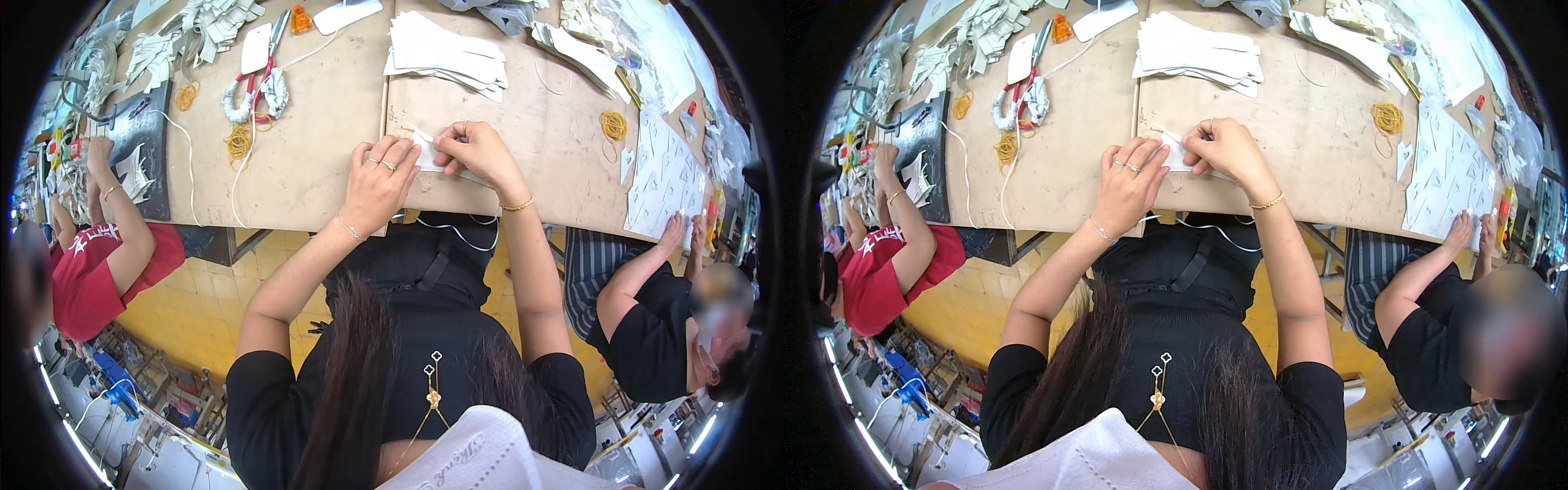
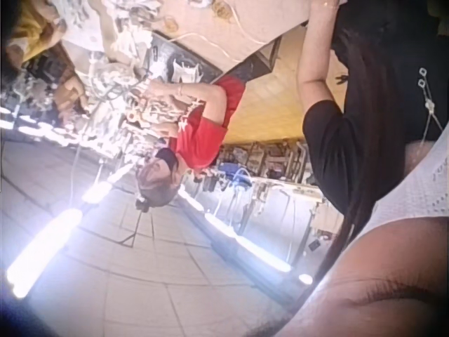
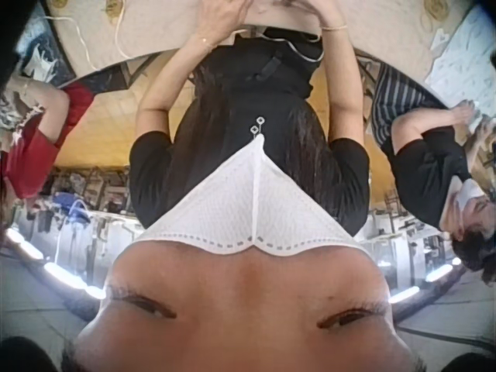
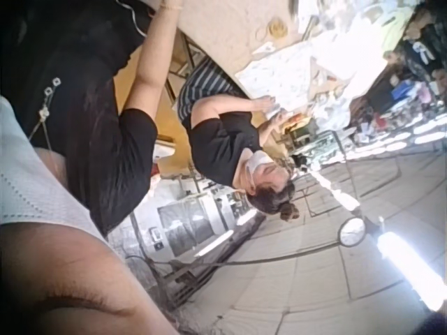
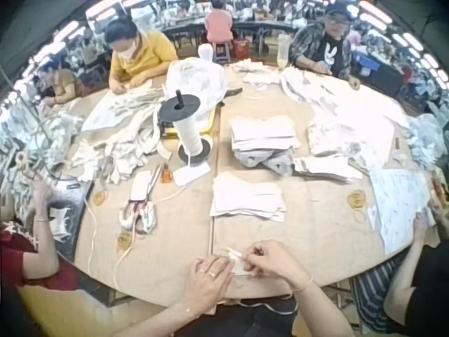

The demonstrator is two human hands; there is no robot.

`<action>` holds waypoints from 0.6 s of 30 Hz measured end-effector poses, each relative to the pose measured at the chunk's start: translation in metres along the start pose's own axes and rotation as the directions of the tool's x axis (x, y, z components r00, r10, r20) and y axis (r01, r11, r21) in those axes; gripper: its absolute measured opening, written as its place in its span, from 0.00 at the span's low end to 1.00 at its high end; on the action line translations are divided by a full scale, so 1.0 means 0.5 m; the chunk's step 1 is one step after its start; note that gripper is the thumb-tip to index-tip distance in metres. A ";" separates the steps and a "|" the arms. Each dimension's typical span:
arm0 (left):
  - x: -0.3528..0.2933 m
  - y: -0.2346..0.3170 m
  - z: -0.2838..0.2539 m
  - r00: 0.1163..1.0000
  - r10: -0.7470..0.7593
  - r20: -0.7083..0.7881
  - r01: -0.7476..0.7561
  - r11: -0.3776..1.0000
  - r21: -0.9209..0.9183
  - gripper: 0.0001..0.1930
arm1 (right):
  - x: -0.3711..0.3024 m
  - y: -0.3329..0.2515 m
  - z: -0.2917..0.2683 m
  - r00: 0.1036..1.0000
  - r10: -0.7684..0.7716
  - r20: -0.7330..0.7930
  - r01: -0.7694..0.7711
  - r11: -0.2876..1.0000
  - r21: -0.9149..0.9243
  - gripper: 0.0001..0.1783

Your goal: The person hand-sews white fabric pieces at a workbench, repeatedly stitching edges, pulling thread, and stacking finished pieces. The person also handles a spool of thread and uses a needle throughout the process.

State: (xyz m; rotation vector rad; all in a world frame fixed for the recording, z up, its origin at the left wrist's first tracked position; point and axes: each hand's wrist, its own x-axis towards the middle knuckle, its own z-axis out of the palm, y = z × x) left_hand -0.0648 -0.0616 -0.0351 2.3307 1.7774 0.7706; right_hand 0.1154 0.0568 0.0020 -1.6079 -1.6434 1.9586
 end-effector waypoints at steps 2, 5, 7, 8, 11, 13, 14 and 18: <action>0.001 -0.001 -0.001 1.000 0.016 0.000 -0.016 1.000 0.005 0.17 | 0.005 0.004 -0.004 1.000 0.004 0.025 -0.005 1.000 0.029 0.11; 0.003 -0.004 -0.002 0.999 0.041 -0.004 -0.041 0.999 0.021 0.17 | 0.012 0.009 -0.007 0.999 -0.009 0.040 0.008 0.999 0.044 0.11; 0.004 -0.006 -0.002 0.999 0.054 -0.003 -0.054 0.998 0.029 0.17 | 0.014 0.009 -0.009 0.999 0.008 0.040 -0.010 0.999 0.053 0.11; 0.004 -0.007 -0.002 0.998 0.058 -0.001 -0.058 0.998 0.029 0.18 | 0.014 0.009 -0.011 0.998 0.006 0.058 -0.009 0.999 0.054 0.11; 0.005 -0.007 -0.001 0.998 0.062 0.014 -0.062 0.998 0.030 0.18 | 0.014 0.006 -0.015 0.996 0.023 0.086 -0.027 0.999 0.041 0.11; 0.006 -0.007 -0.002 0.997 0.069 0.019 -0.070 0.997 0.040 0.18 | 0.013 0.004 -0.016 0.996 0.014 0.091 -0.018 0.999 0.039 0.10; 0.007 -0.007 -0.002 0.997 0.076 0.018 -0.077 0.996 0.050 0.18 | 0.013 0.003 -0.015 0.996 0.023 0.088 -0.026 0.999 0.039 0.10; 0.013 -0.007 -0.007 0.995 0.087 0.053 -0.091 0.993 0.079 0.17 | 0.014 -0.001 -0.011 0.997 0.030 0.075 -0.034 0.998 0.048 0.11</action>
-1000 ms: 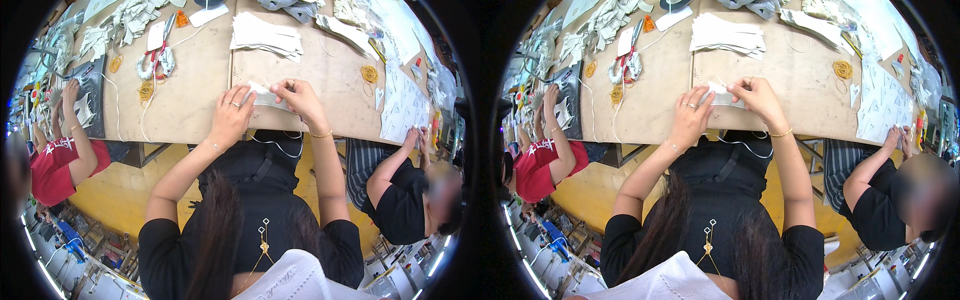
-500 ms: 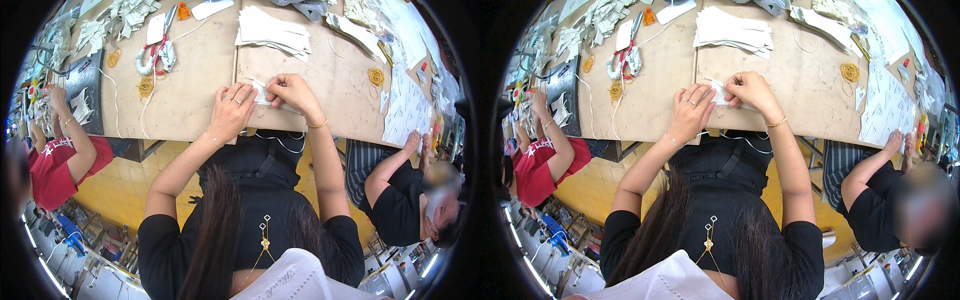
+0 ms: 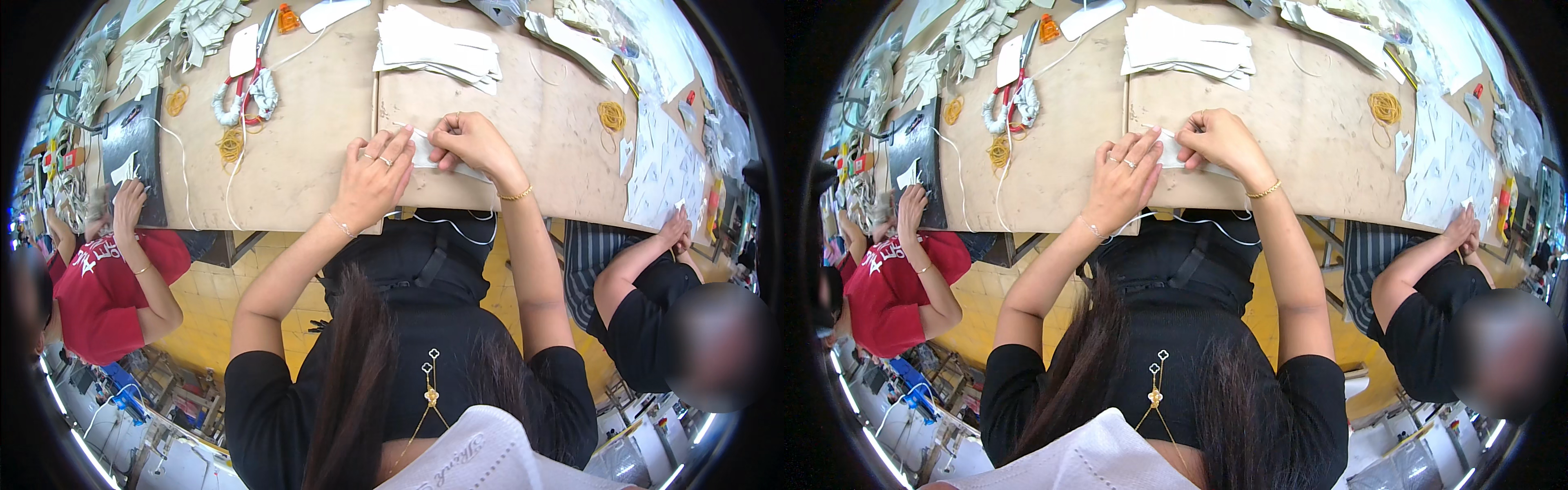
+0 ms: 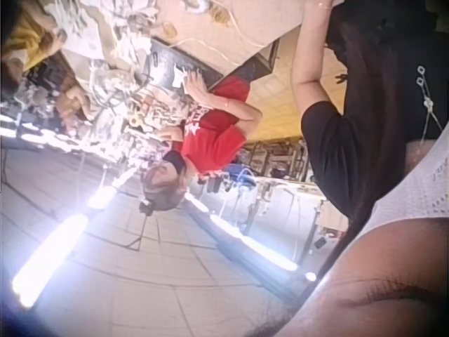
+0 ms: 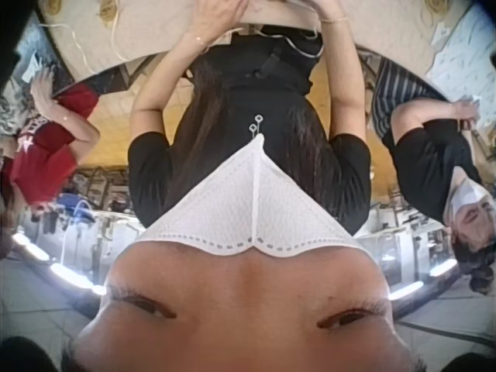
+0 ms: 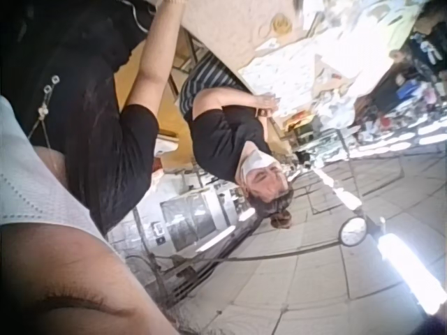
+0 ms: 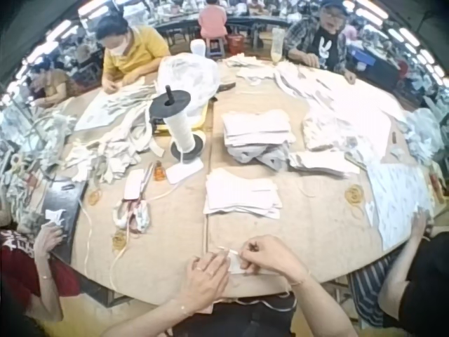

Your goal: The person hand-sews white fabric pieces at a workbench, repeatedly stitching edges, pulling thread, and stacking finished pieces. The person also handles a spool of thread and uses a needle throughout the process.

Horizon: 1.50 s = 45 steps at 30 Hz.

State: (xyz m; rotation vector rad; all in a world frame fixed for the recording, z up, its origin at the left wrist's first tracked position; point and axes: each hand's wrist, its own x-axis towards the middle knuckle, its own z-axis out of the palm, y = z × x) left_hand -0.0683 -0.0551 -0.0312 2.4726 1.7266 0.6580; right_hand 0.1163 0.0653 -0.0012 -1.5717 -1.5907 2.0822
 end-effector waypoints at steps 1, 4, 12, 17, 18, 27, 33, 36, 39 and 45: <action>0.001 0.000 -0.002 1.000 0.005 0.016 -0.005 1.000 0.015 0.17 | -0.002 0.000 0.001 1.000 0.004 -0.007 -0.004 1.000 0.001 0.11; 0.007 -0.001 -0.008 0.999 0.017 0.051 -0.019 0.999 0.043 0.17 | -0.023 0.004 -0.008 0.994 -0.044 -0.100 0.030 0.991 -0.131 0.12; 0.023 0.011 -0.009 0.996 -0.042 0.075 0.041 0.999 0.015 0.26 | -0.083 0.039 -0.028 0.977 -0.047 -0.209 0.010 0.984 -0.175 0.15; 0.029 0.020 -0.005 0.991 -0.042 0.128 0.031 0.996 0.086 0.32 | -0.082 0.043 -0.025 0.975 -0.078 -0.208 0.035 0.978 -0.204 0.15; 0.029 0.020 -0.005 0.990 -0.034 0.140 0.019 0.994 0.104 0.32 | -0.080 0.043 -0.026 0.974 -0.085 -0.208 0.040 0.977 -0.210 0.15; 0.028 0.032 -0.006 0.987 0.007 0.162 -0.036 0.984 0.173 0.29 | -0.072 0.035 -0.031 0.976 -0.098 -0.194 0.045 0.965 -0.260 0.14; 0.036 0.080 -0.003 0.998 -0.040 0.047 0.029 0.974 0.226 0.28 | -0.061 0.040 -0.027 0.972 -0.115 -0.207 0.035 0.935 -0.354 0.13; 0.047 0.099 0.017 0.977 -0.007 0.212 -0.022 0.991 0.131 0.28 | -0.057 0.050 -0.030 0.945 -0.234 -0.230 0.095 0.866 -0.490 0.14; 0.045 0.097 0.028 0.983 0.005 0.184 -0.029 0.991 0.127 0.29 | -0.083 0.066 -0.071 0.944 -0.246 -0.219 0.120 0.875 -0.469 0.17; 0.036 0.092 0.037 0.989 0.011 0.148 -0.033 0.989 0.143 0.28 | -0.147 0.100 -0.129 0.938 -0.095 -0.333 -0.020 0.945 -0.325 0.20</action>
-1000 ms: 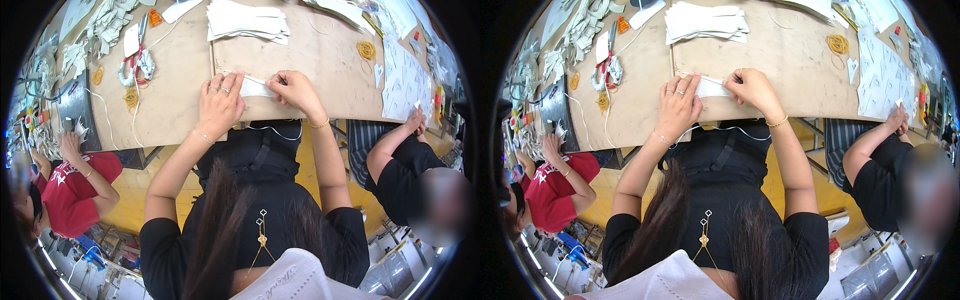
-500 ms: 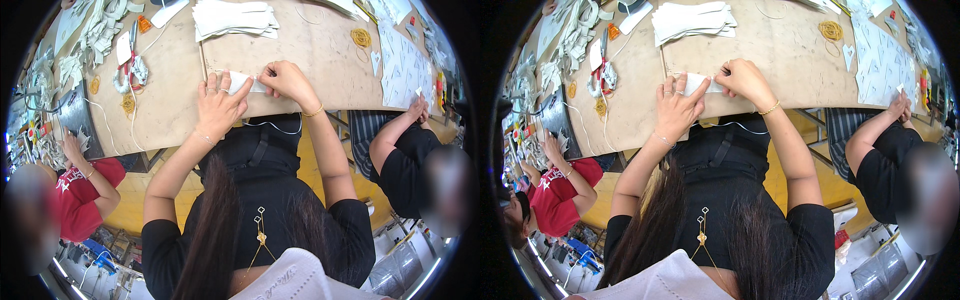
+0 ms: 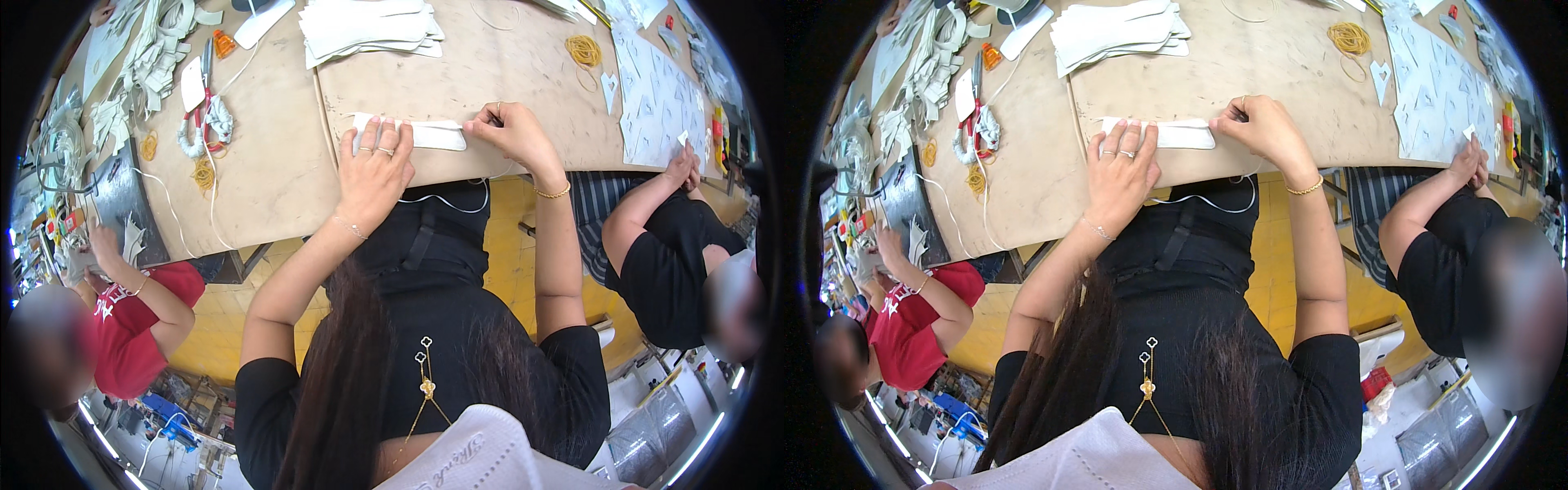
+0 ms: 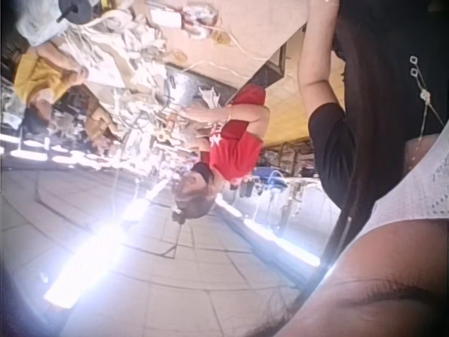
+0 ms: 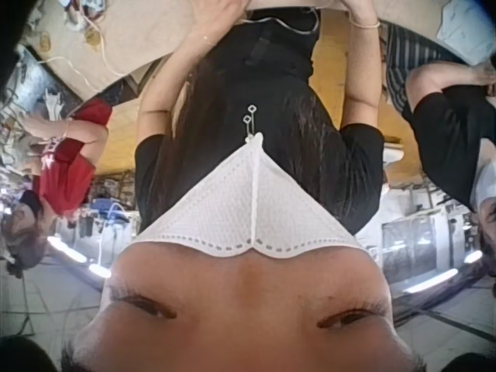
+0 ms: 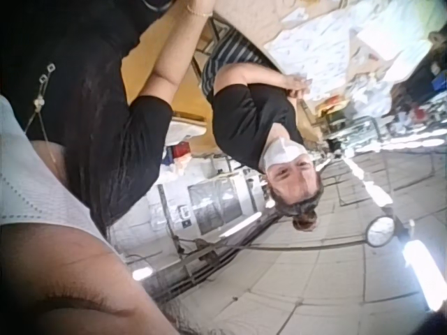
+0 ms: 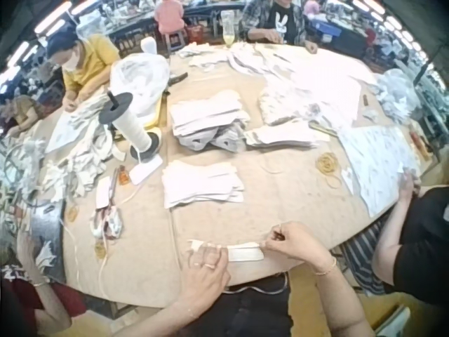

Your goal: The person hand-sews white fabric pieces at a workbench, repeatedly stitching edges, pulling thread, and stacking finished pieces. The person also handles a spool of thread and uses a needle throughout the process.

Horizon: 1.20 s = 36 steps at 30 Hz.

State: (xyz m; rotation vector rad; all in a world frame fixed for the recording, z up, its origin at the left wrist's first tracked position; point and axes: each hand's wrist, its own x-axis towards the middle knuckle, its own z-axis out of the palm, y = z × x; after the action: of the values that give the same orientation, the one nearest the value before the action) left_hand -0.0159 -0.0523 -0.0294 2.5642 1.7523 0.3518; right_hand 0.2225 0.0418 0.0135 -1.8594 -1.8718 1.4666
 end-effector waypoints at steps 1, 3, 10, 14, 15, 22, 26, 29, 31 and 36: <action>0.001 0.002 0.001 1.000 0.003 -0.016 -0.003 1.000 0.007 0.28 | -0.001 0.005 0.000 1.000 -0.018 -0.013 0.018 1.000 -0.003 0.20; 0.004 0.007 0.002 1.000 0.002 -0.030 -0.001 1.000 0.021 0.28 | 0.003 0.012 0.005 0.998 -0.057 -0.037 0.056 0.998 -0.012 0.20; 0.007 0.016 -0.004 1.000 -0.005 -0.017 0.005 0.999 0.035 0.27 | 0.016 0.020 0.016 0.990 -0.096 -0.107 0.088 0.993 -0.078 0.19; 0.016 0.029 0.000 0.999 -0.008 -0.052 0.011 0.998 0.064 0.27 | 0.019 0.023 0.019 0.984 -0.129 -0.125 0.110 0.983 -0.148 0.19; 0.020 0.033 0.000 0.999 -0.017 -0.048 0.020 0.997 0.068 0.27 | 0.019 0.024 0.020 0.982 -0.137 -0.127 0.117 0.982 -0.151 0.19; 0.046 0.058 -0.022 0.999 -0.038 0.036 0.034 0.993 0.114 0.27 | 0.015 0.021 0.037 0.960 -0.200 -0.198 0.140 0.950 -0.280 0.16; 0.069 0.056 -0.035 0.997 -0.008 0.076 0.009 1.000 -0.010 0.22 | 0.008 0.013 0.038 0.874 -0.423 -0.239 0.289 0.848 -0.444 0.12; 0.098 0.041 -0.029 0.993 0.109 0.054 -0.104 0.990 -0.098 0.19 | 0.013 0.012 0.028 0.803 -0.556 -0.217 0.371 0.750 -0.547 0.10; 0.112 0.027 -0.024 0.980 0.193 0.053 -0.186 0.977 -0.104 0.18 | 0.016 0.015 0.022 0.785 -0.588 -0.196 0.387 0.712 -0.586 0.10; 0.118 0.007 -0.021 0.963 0.263 0.053 -0.253 0.957 -0.143 0.18 | 0.008 0.029 0.022 0.741 -0.646 -0.184 0.426 0.664 -0.615 0.08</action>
State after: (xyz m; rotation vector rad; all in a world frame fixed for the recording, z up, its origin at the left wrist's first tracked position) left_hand 0.0058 -0.0005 -0.0083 2.6722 1.3227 0.3635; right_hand 0.2242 0.0361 -0.0042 -1.3614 -2.4660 0.3430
